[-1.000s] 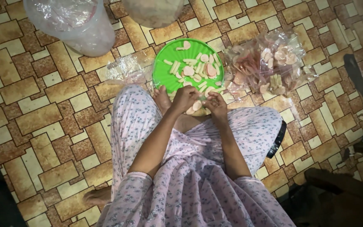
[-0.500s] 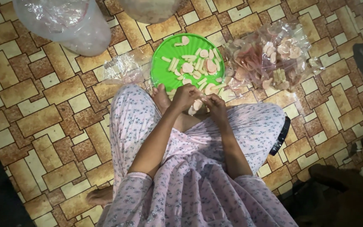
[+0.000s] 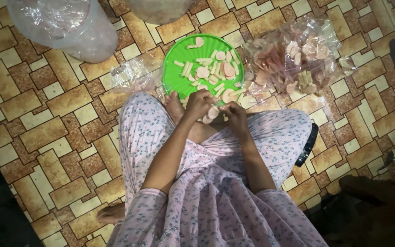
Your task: The person sorts pink and white food slices on a green tray by hand and places them into plastic bags.
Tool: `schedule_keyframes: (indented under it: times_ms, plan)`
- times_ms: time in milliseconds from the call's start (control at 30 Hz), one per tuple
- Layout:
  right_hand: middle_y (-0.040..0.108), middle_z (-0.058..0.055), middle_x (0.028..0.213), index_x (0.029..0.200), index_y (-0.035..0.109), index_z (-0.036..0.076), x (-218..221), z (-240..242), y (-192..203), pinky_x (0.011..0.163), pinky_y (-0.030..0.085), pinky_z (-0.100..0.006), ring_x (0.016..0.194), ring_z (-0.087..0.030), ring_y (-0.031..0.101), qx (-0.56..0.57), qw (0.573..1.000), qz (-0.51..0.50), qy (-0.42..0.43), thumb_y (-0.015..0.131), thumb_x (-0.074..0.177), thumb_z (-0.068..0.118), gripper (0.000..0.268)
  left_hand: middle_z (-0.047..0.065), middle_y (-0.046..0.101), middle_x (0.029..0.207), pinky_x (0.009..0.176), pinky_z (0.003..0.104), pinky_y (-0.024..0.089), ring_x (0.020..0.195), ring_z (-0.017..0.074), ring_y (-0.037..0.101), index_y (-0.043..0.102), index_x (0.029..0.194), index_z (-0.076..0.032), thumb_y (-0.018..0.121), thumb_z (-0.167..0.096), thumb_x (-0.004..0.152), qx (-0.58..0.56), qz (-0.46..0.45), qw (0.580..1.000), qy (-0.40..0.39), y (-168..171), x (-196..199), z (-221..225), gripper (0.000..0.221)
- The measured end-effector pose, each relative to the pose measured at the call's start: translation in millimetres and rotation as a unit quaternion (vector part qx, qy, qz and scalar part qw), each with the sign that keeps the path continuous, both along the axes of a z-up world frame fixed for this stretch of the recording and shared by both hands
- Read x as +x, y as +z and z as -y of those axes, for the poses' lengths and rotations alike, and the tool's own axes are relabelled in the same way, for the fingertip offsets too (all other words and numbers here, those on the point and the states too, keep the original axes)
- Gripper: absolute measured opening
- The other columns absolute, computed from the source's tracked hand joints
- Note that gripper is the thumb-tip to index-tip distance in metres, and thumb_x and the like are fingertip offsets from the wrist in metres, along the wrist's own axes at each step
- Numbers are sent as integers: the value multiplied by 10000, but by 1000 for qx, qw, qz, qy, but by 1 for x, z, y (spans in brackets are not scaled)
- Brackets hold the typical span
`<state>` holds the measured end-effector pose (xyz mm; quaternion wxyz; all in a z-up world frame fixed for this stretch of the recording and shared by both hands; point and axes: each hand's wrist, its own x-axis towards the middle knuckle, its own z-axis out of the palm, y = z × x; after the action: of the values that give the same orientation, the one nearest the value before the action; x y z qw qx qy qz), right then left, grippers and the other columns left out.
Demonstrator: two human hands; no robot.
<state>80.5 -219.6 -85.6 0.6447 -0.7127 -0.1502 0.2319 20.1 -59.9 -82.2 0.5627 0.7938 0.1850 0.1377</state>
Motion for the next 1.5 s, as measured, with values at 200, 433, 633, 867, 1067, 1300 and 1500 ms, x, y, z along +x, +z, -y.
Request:
schedule_keyframes:
  times_ms: [200, 433, 633, 867, 1067, 1300, 1500]
  plan:
    - [518, -68, 547, 736, 640, 42, -5, 3, 16, 470, 433, -227, 513, -94, 475, 3, 999, -33, -6, 722, 812, 129, 141, 108, 611, 750, 707, 338, 493, 731, 250, 624, 659, 777, -99, 590, -246, 808, -84, -51, 995, -2, 6, -4, 3, 165]
    - [616, -70, 705, 825, 613, 102, 3, 34, 95, 634, 523, -265, 608, -123, 605, 14, 999, -29, 15, 620, 871, 139, 59, 115, 657, 841, 620, 318, 549, 698, 203, 659, 668, 1038, -132, 589, -248, 862, -148, -35, 986, 74, 21, -3, -9, 225]
    - [551, 23, 670, 749, 558, 153, 58, 58, 164, 531, 453, -184, 570, -43, 514, 17, 962, 40, -271, 676, 830, 192, 149, 101, 683, 793, 720, 371, 535, 726, 259, 673, 685, 995, -167, 546, -177, 794, -97, -37, 992, 77, 41, -11, -7, 245]
    - [663, -84, 891, 858, 571, 80, 173, 153, 130, 583, 646, -254, 741, -155, 689, 97, 903, 153, -390, 600, 885, 56, 46, 71, 681, 980, 612, 255, 484, 875, 188, 642, 649, 988, -105, 475, -91, 854, -113, -50, 992, 40, 36, -14, -11, 220]
    - [540, -93, 873, 824, 522, 79, 227, 178, 102, 542, 559, -286, 737, -195, 567, -26, 871, 350, -343, 537, 847, 7, 77, 65, 690, 967, 584, 226, 485, 818, 159, 635, 660, 948, -111, 516, -75, 828, -120, -60, 990, 43, 35, -13, -9, 191]
    - [624, -114, 1016, 983, 572, 85, 211, 152, 103, 673, 611, -370, 856, -257, 667, -153, 862, 365, -316, 651, 849, -8, 182, -1, 583, 669, 517, 247, 421, 691, 132, 583, 677, 961, -125, 513, -116, 860, -118, -59, 990, 43, 31, -14, -11, 193]
    - [588, -134, 989, 969, 577, 25, 146, 110, 81, 725, 616, -306, 887, -232, 610, -23, 902, 291, -318, 515, 827, -76, 185, 31, 710, 878, 610, 232, 491, 777, 124, 647, 686, 926, -132, 493, -176, 816, -83, 1, 989, 126, 37, -13, -21, 226]
